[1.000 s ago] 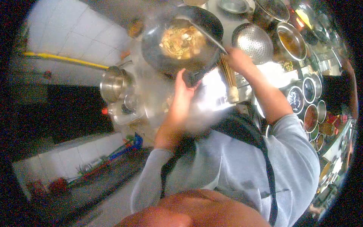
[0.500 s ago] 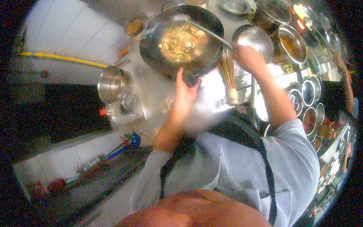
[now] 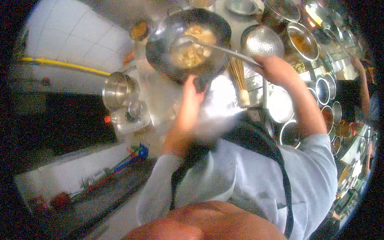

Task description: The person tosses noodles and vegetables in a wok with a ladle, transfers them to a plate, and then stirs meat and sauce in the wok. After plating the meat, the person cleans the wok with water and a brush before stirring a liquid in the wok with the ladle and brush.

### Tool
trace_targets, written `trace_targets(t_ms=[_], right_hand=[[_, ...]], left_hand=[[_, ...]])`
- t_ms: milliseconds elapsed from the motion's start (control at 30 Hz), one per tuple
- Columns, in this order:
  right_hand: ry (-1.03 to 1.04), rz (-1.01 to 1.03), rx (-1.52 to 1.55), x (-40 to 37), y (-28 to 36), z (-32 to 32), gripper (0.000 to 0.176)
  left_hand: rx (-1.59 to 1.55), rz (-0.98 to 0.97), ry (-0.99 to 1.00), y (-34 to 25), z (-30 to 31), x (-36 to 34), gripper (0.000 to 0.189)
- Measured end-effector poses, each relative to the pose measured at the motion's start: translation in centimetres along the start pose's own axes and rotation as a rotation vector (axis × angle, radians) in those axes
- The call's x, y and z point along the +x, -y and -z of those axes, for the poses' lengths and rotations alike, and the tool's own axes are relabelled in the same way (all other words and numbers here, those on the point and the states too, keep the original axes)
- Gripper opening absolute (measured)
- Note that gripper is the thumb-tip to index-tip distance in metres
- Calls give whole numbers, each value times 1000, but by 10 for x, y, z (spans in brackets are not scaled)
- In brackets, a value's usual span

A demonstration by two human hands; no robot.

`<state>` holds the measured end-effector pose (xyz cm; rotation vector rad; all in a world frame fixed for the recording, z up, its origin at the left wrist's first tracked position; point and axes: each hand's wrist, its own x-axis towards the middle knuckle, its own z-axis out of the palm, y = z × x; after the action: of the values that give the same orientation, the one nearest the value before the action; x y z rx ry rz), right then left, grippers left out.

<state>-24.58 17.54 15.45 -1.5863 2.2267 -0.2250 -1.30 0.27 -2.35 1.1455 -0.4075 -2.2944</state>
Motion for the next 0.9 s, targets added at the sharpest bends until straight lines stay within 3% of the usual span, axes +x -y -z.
trace_targets(t_ms=[67,133,167,300,333,400,467,500,600,667,700,733,800,900], right_hand=[[107,-92,-73,-38,19,38,49],[176,-88,-79,-61,22,48,49],[254,-80,-86,-65,22,47,50],[127,-100,-49,-45,21,0,47],[85,-72,-66,-32,15,-22,45],[5,-111,-102,-7,12,-62,45],[-36,-121,-79,-11,14,-70,46],[-83,-127,-52,-13,16,-70,46],[-32,-56,106,-47,2,-30,47],[35,-58,161,-67,3,4,47],[37,-46,157,-70,2,9,47],[95,-49,140,-71,0,14,46],[128,-50,34,-64,5,14,43],[30,-123,-40,-32,6,-36,43]], left_hand=[[-87,-41,-64,-6,-28,-75,14],[702,-757,35,26,1,-88,14],[17,-251,102,20,-3,-92,13],[-165,-57,-88,-1,-32,-76,12],[-82,6,-79,4,-11,-45,23],[-73,-19,-58,10,0,-49,30],[236,-322,157,42,34,-80,41],[11,-267,65,52,27,-98,22],[257,-374,-68,92,80,-80,23],[126,41,-86,30,26,-113,39],[256,-371,201,34,25,-107,27],[-26,18,20,18,20,-79,22],[-14,12,-3,-2,-6,-74,21],[-31,-92,-74,-2,-17,-74,17]])
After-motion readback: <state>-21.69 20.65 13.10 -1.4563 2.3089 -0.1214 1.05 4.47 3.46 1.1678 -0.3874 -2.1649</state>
